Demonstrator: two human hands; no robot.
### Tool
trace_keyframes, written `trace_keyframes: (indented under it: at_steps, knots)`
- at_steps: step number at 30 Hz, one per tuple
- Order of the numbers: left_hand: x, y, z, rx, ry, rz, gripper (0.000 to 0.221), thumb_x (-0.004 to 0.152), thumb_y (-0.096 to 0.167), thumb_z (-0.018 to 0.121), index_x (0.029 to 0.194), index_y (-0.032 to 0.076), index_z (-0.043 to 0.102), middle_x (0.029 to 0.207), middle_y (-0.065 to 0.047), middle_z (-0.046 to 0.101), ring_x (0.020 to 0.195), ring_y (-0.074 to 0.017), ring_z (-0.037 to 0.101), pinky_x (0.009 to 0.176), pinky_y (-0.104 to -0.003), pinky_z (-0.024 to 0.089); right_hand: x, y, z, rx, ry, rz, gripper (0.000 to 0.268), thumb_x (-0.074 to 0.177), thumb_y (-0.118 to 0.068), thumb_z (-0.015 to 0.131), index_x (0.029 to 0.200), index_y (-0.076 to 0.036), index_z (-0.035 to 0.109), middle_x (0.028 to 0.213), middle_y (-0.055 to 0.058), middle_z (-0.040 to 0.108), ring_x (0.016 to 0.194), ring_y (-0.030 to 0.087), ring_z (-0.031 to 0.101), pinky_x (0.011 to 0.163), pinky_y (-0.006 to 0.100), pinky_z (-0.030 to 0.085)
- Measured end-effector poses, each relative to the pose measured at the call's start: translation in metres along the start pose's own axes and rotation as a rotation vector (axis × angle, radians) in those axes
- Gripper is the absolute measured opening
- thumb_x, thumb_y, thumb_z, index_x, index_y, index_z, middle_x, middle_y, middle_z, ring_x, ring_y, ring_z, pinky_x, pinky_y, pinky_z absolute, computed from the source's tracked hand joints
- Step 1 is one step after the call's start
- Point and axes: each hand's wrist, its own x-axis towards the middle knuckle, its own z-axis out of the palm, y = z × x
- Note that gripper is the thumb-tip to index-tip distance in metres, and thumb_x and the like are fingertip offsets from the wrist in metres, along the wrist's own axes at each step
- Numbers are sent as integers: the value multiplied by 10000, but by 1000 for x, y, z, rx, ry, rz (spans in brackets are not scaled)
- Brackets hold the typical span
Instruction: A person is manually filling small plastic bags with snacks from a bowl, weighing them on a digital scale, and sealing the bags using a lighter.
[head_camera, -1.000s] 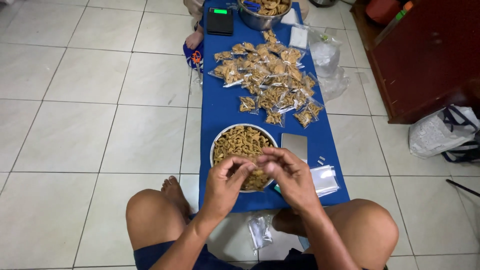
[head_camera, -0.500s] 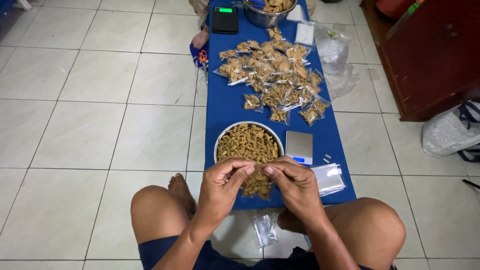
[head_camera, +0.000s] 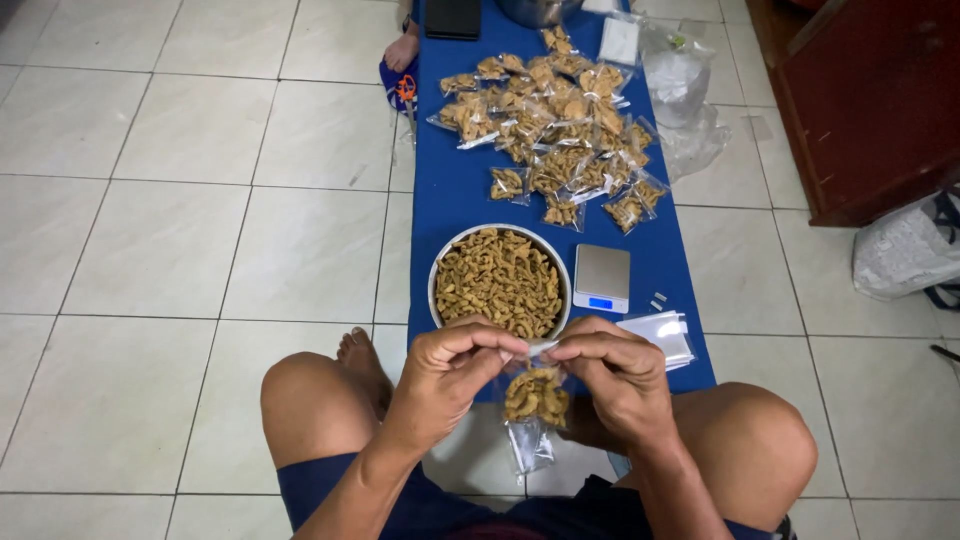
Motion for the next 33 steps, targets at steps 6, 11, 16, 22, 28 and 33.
trace_keyframes:
  at_steps: [6,11,16,22,28,33]
  knots:
    - [-5,2,7,44,58,41,265,916,-91,497,998,-24,740,961,-96,720,827,-138,636,761,-254,522,-4,-8,11,-10,29,-40,296,844,118,539,978,-4,774,938,88,715,790,150,580,700,264,460]
    - [-7,10,14,35,85,-8,179,930,-19,639,1088,-24,723,982,-85,724,821,-99,630,727,-222,519,-1,-27,15,-118,8,-70,213,873,12,597,998,25,768,960,123,741,830,183,644,757,281,518]
    - [-6,14,21,130,148,16,213,940,-15,676,1151,-7,702,956,-58,726,785,-72,619,697,-211,536,-8,-20,24,-283,179,-85,368,872,19,724,1225,31,620,1003,123,743,873,153,736,790,241,621]
    - [-4,14,18,197,149,96,240,940,-16,673,1179,-18,657,990,-93,744,856,-107,685,763,-226,588,0,-21,30,-148,129,62,113,872,12,715,960,21,785,947,125,802,800,169,694,714,268,568]
    - [-4,23,9,72,79,36,553,898,154,708,1382,-6,493,1228,-154,631,1090,-209,638,963,-334,556,1,-20,33,-155,151,50,82,890,-10,724,946,15,778,868,96,768,712,128,617,618,241,498]
    - [0,17,12,253,99,114,51,913,35,713,954,8,726,1032,-92,740,890,-147,688,785,-257,571,0,-22,31,-238,107,73,119,875,-28,739,973,-11,805,917,85,784,736,131,662,640,236,528]
